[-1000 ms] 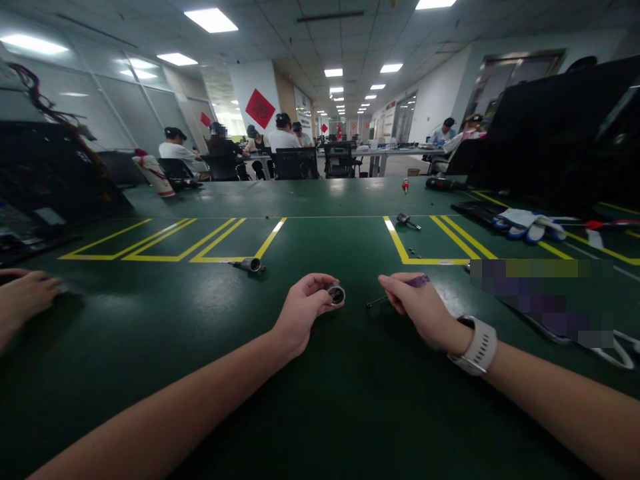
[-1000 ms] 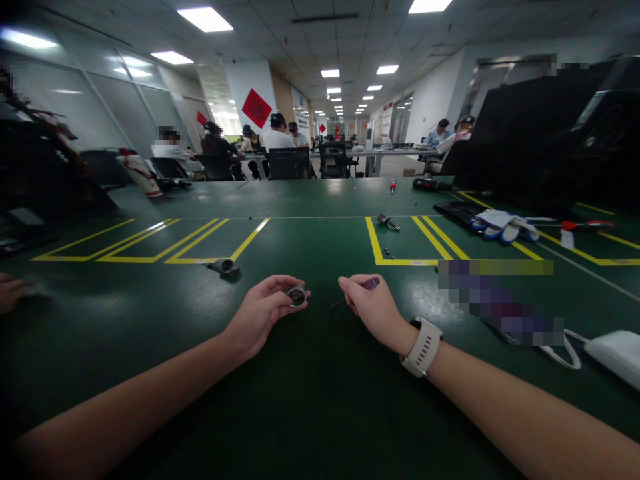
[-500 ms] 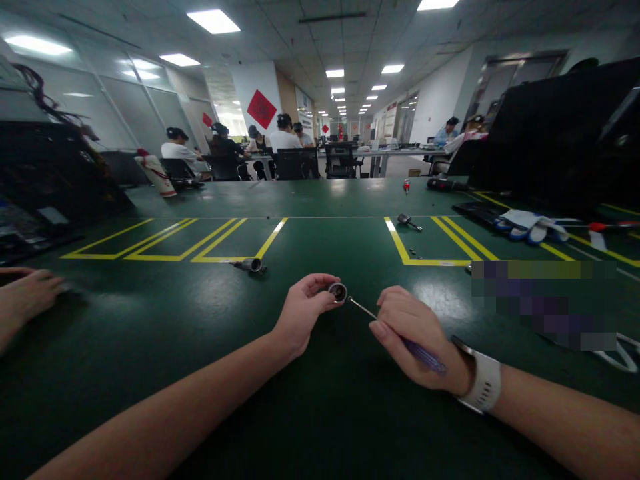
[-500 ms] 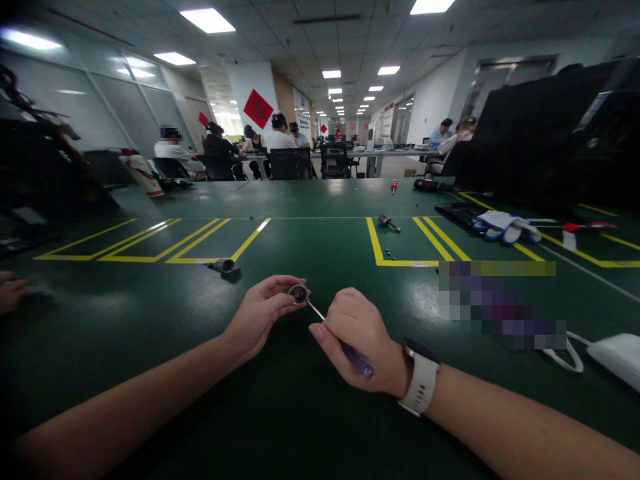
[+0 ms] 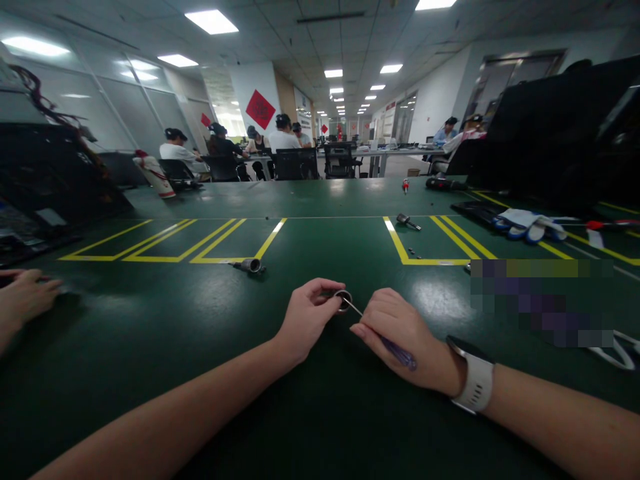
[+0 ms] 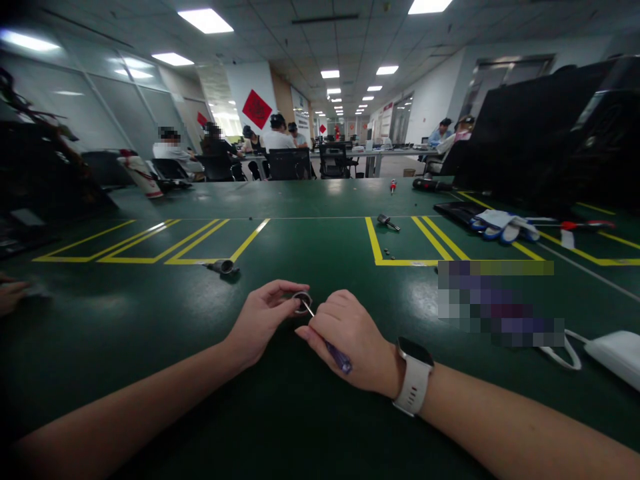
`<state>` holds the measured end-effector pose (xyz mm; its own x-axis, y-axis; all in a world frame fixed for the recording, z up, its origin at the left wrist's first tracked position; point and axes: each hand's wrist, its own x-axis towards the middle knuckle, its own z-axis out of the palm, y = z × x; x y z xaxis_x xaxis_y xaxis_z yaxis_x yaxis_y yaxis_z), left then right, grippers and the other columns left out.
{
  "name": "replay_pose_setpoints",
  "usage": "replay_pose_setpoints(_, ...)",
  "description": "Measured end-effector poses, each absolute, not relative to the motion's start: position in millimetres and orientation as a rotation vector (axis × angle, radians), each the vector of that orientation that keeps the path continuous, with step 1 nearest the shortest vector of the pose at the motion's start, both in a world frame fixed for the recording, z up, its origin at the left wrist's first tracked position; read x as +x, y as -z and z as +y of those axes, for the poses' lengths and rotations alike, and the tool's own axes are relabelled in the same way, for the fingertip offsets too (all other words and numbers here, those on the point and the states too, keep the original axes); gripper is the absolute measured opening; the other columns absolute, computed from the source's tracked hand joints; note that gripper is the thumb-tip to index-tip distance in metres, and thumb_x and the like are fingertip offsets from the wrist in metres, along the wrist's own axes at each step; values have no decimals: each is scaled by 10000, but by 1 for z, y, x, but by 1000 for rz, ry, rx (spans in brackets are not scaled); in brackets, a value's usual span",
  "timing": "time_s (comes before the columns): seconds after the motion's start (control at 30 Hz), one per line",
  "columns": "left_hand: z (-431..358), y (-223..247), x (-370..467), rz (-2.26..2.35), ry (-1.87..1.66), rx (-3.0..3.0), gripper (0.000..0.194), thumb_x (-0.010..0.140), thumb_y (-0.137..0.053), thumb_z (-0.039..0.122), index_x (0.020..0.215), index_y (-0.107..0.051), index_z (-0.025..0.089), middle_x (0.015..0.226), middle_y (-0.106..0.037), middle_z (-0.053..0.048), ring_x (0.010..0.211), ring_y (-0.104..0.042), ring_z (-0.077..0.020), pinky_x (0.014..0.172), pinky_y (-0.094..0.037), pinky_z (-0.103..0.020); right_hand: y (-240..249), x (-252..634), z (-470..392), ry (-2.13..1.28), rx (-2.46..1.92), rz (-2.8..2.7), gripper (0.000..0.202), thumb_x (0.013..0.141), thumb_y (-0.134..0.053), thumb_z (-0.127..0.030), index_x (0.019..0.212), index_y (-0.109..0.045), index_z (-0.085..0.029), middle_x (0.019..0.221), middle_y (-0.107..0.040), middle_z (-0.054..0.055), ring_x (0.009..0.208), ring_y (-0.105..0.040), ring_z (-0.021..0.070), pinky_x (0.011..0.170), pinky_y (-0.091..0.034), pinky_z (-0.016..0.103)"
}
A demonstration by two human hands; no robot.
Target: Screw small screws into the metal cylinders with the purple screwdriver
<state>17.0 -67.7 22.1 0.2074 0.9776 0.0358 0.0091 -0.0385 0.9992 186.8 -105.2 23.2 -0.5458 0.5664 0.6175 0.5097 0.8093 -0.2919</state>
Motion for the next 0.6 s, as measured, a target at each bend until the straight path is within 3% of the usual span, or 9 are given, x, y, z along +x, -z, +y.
replay_pose_setpoints(0.6, -68, -25, 19, 1051, -1085, 1299, 204, 686, -657, 118, 890, -657, 125, 845, -704, -39, 752, -662, -141, 744, -544, -279, -23, 185, -107, -75, -773, -2231, 222, 894, -440, -207, 689, -515, -166, 645, -524, 20, 629, -450, 136, 657, -375, 303)
